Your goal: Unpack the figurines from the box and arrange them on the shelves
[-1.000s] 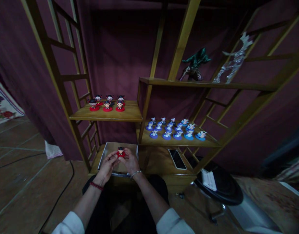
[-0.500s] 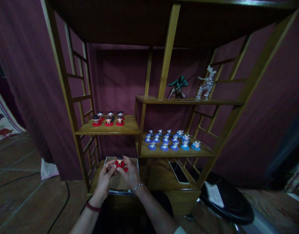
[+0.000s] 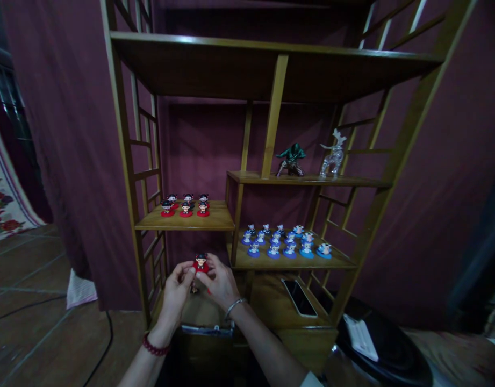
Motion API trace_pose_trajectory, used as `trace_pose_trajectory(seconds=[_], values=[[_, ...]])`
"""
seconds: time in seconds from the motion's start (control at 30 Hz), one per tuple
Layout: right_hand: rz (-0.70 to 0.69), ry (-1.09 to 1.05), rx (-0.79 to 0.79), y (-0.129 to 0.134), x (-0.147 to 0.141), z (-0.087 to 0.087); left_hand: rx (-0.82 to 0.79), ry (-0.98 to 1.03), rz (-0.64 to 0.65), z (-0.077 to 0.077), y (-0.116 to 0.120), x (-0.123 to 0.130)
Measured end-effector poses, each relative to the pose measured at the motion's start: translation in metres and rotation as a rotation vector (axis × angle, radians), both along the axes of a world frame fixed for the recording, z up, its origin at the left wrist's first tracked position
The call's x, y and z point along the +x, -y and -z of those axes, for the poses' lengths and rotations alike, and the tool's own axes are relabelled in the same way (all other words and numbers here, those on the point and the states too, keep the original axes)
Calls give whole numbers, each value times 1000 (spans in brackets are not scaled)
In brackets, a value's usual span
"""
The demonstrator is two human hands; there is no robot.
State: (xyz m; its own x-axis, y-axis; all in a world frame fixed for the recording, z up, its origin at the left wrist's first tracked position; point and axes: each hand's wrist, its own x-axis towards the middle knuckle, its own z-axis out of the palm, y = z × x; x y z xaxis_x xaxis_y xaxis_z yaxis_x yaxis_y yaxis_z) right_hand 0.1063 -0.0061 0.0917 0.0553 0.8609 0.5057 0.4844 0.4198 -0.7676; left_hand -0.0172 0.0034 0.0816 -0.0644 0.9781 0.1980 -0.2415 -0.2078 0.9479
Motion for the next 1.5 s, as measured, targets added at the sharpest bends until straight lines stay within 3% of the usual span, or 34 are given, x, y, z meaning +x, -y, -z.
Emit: trace_pose_trajectory(seconds=[0.43,0.9,1.5], values=[[-37,26,27,4,3,-32,95,-32,11,-22,4,0],[-114,-27,37,0,3,-42,119,-15,-5,-37,1,-2],[-186,-57,28,-4,7,-66,182,-199,-30,-56,2,-2]])
